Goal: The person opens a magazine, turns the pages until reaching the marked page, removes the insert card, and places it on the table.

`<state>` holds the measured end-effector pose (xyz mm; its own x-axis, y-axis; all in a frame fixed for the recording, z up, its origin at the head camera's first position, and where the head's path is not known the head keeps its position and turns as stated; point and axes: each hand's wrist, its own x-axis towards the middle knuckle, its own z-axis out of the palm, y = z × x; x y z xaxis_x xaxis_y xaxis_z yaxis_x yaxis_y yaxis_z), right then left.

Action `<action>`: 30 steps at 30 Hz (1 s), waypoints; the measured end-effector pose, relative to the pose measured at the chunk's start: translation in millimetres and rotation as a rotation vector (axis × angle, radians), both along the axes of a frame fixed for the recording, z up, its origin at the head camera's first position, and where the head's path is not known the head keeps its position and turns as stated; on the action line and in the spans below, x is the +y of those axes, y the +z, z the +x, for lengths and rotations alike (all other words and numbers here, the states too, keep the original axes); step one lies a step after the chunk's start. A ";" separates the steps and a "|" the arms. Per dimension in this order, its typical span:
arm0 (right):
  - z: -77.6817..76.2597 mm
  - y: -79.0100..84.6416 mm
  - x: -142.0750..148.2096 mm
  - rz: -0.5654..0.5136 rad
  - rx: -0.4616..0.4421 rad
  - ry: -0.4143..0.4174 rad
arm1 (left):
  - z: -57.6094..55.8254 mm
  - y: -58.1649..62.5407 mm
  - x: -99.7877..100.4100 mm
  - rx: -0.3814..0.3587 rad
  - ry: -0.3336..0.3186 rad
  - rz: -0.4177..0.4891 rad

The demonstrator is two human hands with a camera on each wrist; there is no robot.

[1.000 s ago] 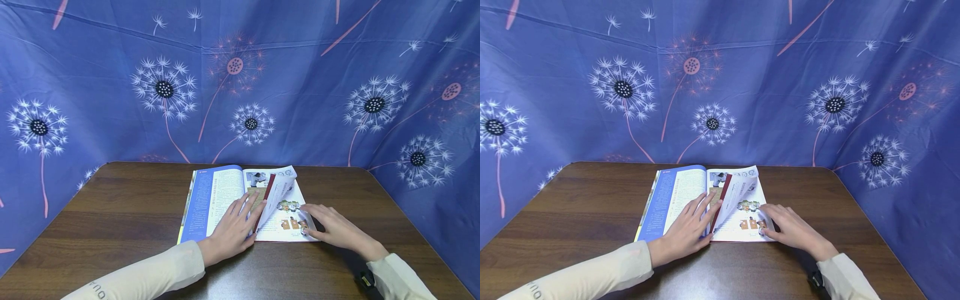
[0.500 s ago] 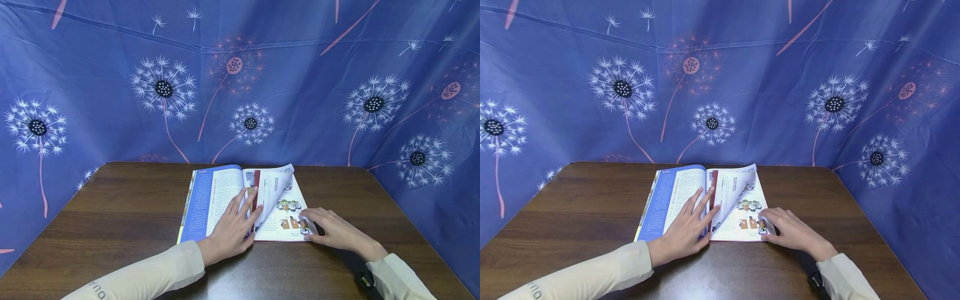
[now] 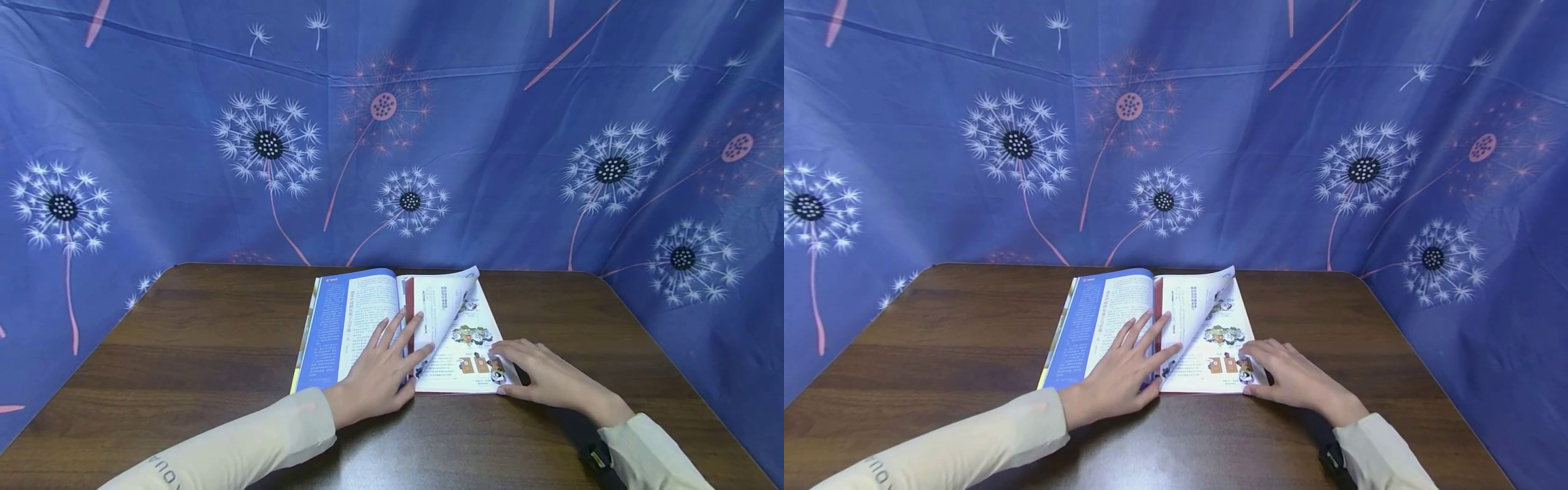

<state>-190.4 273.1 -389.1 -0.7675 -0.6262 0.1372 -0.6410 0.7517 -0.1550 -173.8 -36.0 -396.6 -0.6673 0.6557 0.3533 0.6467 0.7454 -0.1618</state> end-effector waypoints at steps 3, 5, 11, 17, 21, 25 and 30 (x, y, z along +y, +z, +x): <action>-0.1 0.2 0.1 0.005 -0.006 -0.003 | 0.2 -0.5 -0.4 -0.006 0.002 0.002; 0.0 0.6 0.2 0.008 -0.010 -0.002 | 0.3 -1.0 -0.5 -0.009 0.004 0.002; 0.1 1.8 0.9 0.007 -0.009 0.010 | -0.5 -2.9 0.0 -0.016 0.015 0.015; -0.9 1.7 0.8 0.019 -0.009 0.012 | 0.0 -4.0 0.9 -0.021 0.031 0.019; -1.6 1.3 1.1 0.027 -0.017 0.006 | 0.3 -5.0 1.2 -0.017 0.042 0.004; -1.7 1.5 1.7 0.025 -0.009 0.018 | 0.1 -5.1 1.0 -0.011 0.055 -0.013; -1.9 2.7 1.5 0.014 -0.006 0.030 | -0.5 -4.7 0.6 -0.002 0.061 -0.022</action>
